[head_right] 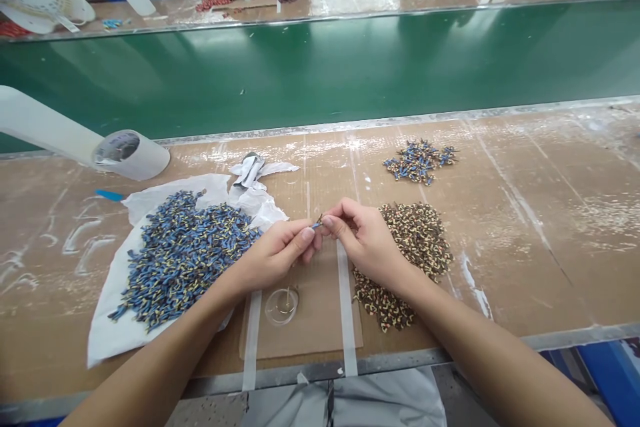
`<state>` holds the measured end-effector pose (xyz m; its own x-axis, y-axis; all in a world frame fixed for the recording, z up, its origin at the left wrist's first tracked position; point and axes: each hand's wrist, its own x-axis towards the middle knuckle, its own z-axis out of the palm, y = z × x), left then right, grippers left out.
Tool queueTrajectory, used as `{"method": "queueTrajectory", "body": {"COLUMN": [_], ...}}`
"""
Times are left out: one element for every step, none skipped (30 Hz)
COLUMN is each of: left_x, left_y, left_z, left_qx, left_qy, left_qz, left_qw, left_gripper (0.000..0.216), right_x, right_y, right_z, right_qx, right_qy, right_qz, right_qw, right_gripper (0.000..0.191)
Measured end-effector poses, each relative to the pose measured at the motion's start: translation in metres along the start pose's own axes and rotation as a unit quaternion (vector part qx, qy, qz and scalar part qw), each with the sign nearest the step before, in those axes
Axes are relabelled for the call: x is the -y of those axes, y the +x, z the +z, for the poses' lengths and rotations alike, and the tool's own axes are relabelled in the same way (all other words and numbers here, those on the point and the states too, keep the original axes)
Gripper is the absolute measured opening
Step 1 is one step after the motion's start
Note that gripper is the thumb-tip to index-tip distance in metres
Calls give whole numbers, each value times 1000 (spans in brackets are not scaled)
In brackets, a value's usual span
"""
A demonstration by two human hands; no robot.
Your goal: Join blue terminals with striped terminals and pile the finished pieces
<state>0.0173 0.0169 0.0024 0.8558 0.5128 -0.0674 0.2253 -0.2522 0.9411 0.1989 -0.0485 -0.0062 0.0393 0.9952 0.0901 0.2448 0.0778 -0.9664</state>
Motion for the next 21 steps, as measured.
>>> {"method": "queueTrajectory", "body": {"left_x": [1, 2, 2, 3, 3, 4, 4, 5, 5, 6, 6, 6, 6, 5, 5, 4, 3, 2, 1, 0, 0], "left_y": [0, 0, 0, 0, 0, 0, 0, 0, 0, 0, 0, 0, -1, -1, -1, -1, -1, -1, -1, -1, -1], "left_z": [1, 2, 3, 3, 4, 4, 3, 3, 3, 3, 3, 3, 2, 2, 1, 1, 0, 0, -1, -1, -1], "left_qx": [-13, -26, -39, -50, -58, -62, -65, -66, -66, -66, -66, -65, -60, -54, -46, -37, -27, -17, -7, 2, 10], "left_qy": [33, 66, 94, 117, 135, 150, 161, 170, 178, 184, 186, 181, 168, 149, 123, 94, 65, 38, 15, -5, -19], "left_qz": [12, 24, 33, 39, 44, 47, 48, 50, 51, 52, 51, 48, 43, 36, 28, 20, 15, 11, 10, 10, 11], "left_qw": [999, 997, 994, 991, 988, 986, 984, 982, 980, 979, 979, 980, 983, 987, 991, 995, 997, 999, 1000, 1000, 1000], "left_gripper": [36, 35, 34, 33, 32, 31, 31, 30, 30, 29, 29, 30, 30, 31, 32, 34, 35, 36, 36, 37, 37], "right_x": [-1, -1, -1, -2, -2, -2, -3, -3, -4, -4, -4, -4, -4, -4, -4, -4, -3, -3, -2, -2, -2], "right_y": [0, 0, 0, 1, 1, 1, 1, 1, 0, 0, -1, -1, -1, -1, -1, -1, -1, -1, -1, -1, -1], "right_z": [0, 0, 1, 1, 1, 1, 2, 2, 2, 2, 2, 2, 2, 2, 2, 2, 2, 2, 2, 2, 2], "right_qx": [-2, -2, -2, -2, -1, -2, -3, -4, -4, -3, -1, 2, 6, 10, 16, 22, 30, 42, 54, 67, 79], "right_qy": [-11, -21, -29, -36, -42, -48, -54, -60, -65, -70, -75, -78, -80, -82, -86, -91, -95, -97, -97, -95, -93], "right_qz": [-7, -14, -20, -26, -30, -34, -38, -41, -44, -46, -48, -48, -47, -45, -44, -44, -46, -50, -54, -58, -63], "right_qw": [1000, 1000, 999, 999, 999, 998, 998, 997, 997, 996, 996, 996, 996, 996, 995, 995, 994, 993, 992, 991, 990], "right_gripper": [18, 18, 18, 17, 17, 17, 17, 16, 16, 16, 16, 16, 17, 17, 18, 20, 22, 24, 26, 28, 29]}}
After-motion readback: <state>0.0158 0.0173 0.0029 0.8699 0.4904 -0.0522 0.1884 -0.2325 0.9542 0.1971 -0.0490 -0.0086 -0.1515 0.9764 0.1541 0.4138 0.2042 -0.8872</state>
